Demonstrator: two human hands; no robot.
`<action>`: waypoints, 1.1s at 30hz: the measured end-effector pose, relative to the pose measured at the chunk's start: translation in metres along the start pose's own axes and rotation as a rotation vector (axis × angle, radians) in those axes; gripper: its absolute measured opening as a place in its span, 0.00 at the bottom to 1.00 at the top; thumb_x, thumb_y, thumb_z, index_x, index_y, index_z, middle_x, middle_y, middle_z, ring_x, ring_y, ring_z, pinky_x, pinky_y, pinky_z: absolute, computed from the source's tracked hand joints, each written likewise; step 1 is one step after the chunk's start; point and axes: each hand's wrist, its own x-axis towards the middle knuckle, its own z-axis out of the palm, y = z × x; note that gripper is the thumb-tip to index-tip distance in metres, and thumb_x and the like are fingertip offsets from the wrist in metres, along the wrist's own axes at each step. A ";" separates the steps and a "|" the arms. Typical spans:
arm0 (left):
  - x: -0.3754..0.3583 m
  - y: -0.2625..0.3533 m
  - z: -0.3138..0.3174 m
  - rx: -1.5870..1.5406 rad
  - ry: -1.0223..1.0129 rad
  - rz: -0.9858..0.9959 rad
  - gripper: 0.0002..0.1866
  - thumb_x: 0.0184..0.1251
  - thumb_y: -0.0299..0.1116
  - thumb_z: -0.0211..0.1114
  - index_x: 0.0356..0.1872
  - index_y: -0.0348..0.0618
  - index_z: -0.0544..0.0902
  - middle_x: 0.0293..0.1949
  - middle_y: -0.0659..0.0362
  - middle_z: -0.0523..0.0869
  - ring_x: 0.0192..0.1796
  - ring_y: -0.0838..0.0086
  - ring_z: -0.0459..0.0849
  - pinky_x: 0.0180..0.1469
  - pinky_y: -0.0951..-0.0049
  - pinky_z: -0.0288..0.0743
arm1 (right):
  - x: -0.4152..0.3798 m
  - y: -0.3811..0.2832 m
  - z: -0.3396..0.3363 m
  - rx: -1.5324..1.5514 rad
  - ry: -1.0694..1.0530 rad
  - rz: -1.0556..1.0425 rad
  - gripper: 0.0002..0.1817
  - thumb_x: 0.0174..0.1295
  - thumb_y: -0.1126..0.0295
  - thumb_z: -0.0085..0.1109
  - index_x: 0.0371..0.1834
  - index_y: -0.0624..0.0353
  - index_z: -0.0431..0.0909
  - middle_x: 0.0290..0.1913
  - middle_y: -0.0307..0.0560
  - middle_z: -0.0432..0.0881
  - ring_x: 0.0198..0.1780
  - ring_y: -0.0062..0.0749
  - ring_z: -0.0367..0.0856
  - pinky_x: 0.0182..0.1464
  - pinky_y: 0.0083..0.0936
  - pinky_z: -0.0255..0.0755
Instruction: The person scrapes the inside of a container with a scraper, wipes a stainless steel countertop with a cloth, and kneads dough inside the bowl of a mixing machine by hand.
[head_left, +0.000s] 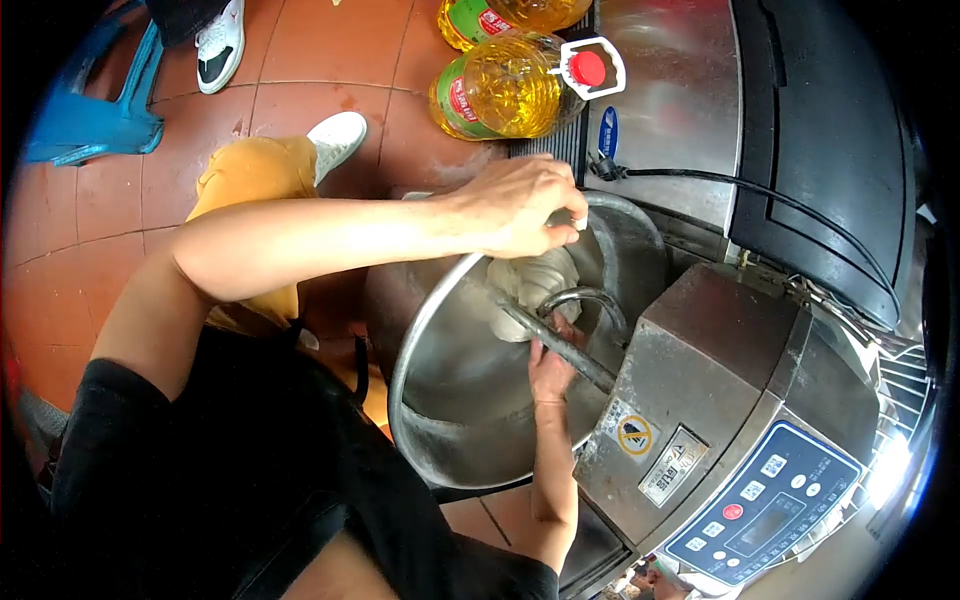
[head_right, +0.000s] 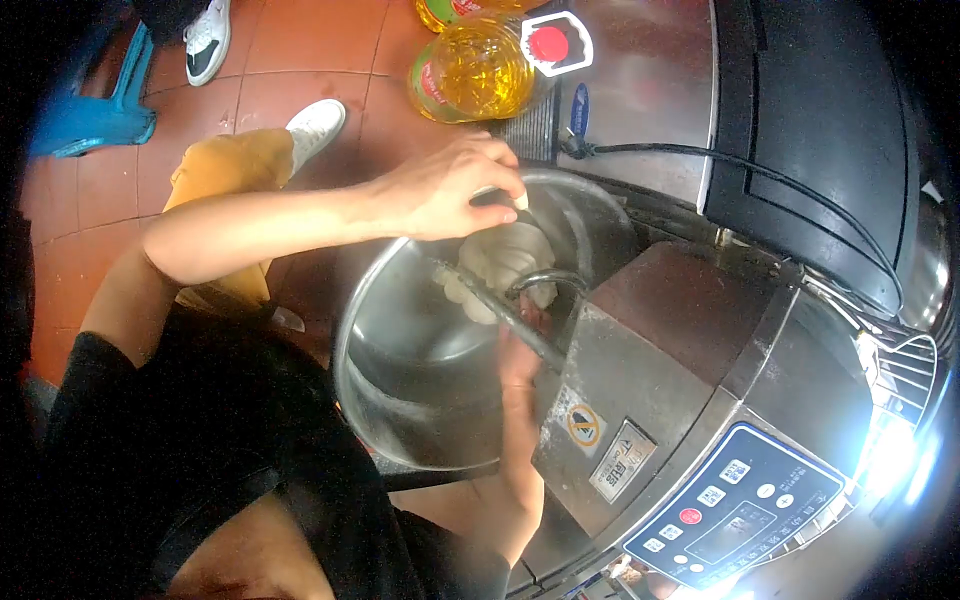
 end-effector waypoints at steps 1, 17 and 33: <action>-0.002 0.003 0.003 -0.002 0.000 -0.013 0.11 0.61 0.36 0.65 0.41 0.43 0.83 0.51 0.52 0.77 0.57 0.59 0.74 0.58 0.62 0.69 | 0.004 -0.017 -0.011 -0.113 0.043 -0.101 0.15 0.64 0.69 0.56 0.51 0.64 0.74 0.49 0.49 0.79 0.52 0.39 0.75 0.55 0.33 0.70; -0.002 -0.001 0.010 0.009 0.069 0.000 0.09 0.60 0.35 0.66 0.39 0.45 0.83 0.50 0.54 0.79 0.56 0.59 0.76 0.56 0.62 0.71 | -0.012 -0.048 0.021 -0.507 -0.281 -0.150 0.29 0.59 0.58 0.59 0.58 0.67 0.68 0.55 0.57 0.75 0.59 0.50 0.71 0.61 0.43 0.62; -0.007 -0.006 0.012 -0.027 0.131 0.044 0.08 0.59 0.33 0.66 0.39 0.44 0.84 0.48 0.52 0.80 0.54 0.59 0.78 0.55 0.62 0.72 | -0.045 -0.073 -0.025 -0.113 -0.281 0.215 0.32 0.58 0.67 0.60 0.65 0.63 0.65 0.64 0.58 0.68 0.67 0.50 0.64 0.66 0.35 0.63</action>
